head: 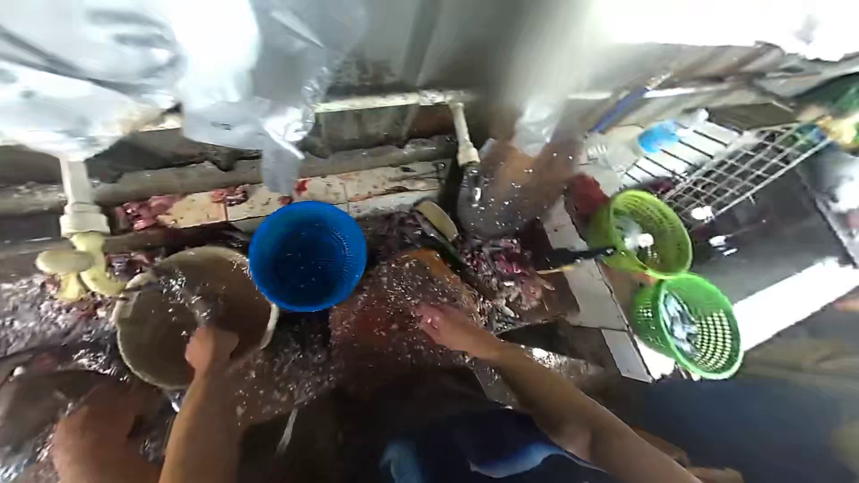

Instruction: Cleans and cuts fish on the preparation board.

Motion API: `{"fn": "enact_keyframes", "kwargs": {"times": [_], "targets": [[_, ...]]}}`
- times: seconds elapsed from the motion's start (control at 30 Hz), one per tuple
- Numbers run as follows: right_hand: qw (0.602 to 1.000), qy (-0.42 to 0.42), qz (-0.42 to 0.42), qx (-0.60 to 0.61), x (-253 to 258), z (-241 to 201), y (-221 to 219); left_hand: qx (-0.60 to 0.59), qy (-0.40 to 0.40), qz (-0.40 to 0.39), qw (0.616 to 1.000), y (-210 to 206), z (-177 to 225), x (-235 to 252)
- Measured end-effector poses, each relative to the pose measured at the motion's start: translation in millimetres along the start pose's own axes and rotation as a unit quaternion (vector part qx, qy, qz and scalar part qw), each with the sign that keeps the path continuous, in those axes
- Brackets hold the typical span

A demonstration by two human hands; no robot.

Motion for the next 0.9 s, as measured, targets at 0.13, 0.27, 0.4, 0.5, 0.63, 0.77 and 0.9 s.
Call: {"fn": "enact_keyframes", "kwargs": {"times": [0.13, 0.27, 0.4, 0.5, 0.63, 0.77, 0.9], "targets": [[0.982, -0.109, 0.121, 0.096, -31.6, 93.9, 17.8, -0.023, 0.044, -0.024, 0.998, -23.7, -13.8, 27.0], [0.940, -0.221, 0.232, 0.120, -51.3, 148.7, 45.0, -0.098, 0.092, 0.032, 0.990, -16.4, -18.5, 9.1], [0.909, -0.244, 0.312, 0.128, -29.7, 158.7, 83.2, -0.399, 0.136, 0.028, 0.906, -5.7, -8.4, -30.8], [0.914, -0.237, 0.308, 0.116, 9.2, 151.5, 107.5, -0.569, 0.139, 0.025, 0.810, -18.7, -19.7, -68.0], [0.880, -0.194, 0.434, 0.020, 83.4, 121.8, 207.1, -0.721, -0.033, -0.025, 0.692, 7.3, 64.3, -92.0], [0.941, -0.276, 0.188, 0.064, 119.1, 119.4, 129.5, -0.715, 0.136, 0.046, 0.684, -8.0, 2.2, -148.9], [0.952, -0.208, 0.223, -0.021, 136.4, 82.7, 159.4, -0.755, 0.090, -0.016, 0.649, -29.3, -5.0, -135.8]]}}
Point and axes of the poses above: each hand's wrist, its own x-axis towards the middle knuckle, its own y-axis out of the back of the hand, z = x × y, the point moved 8 cm from there along x, towards the middle knuckle, and after that the axes turned 5 degrees about z, right-handed, at the moved point
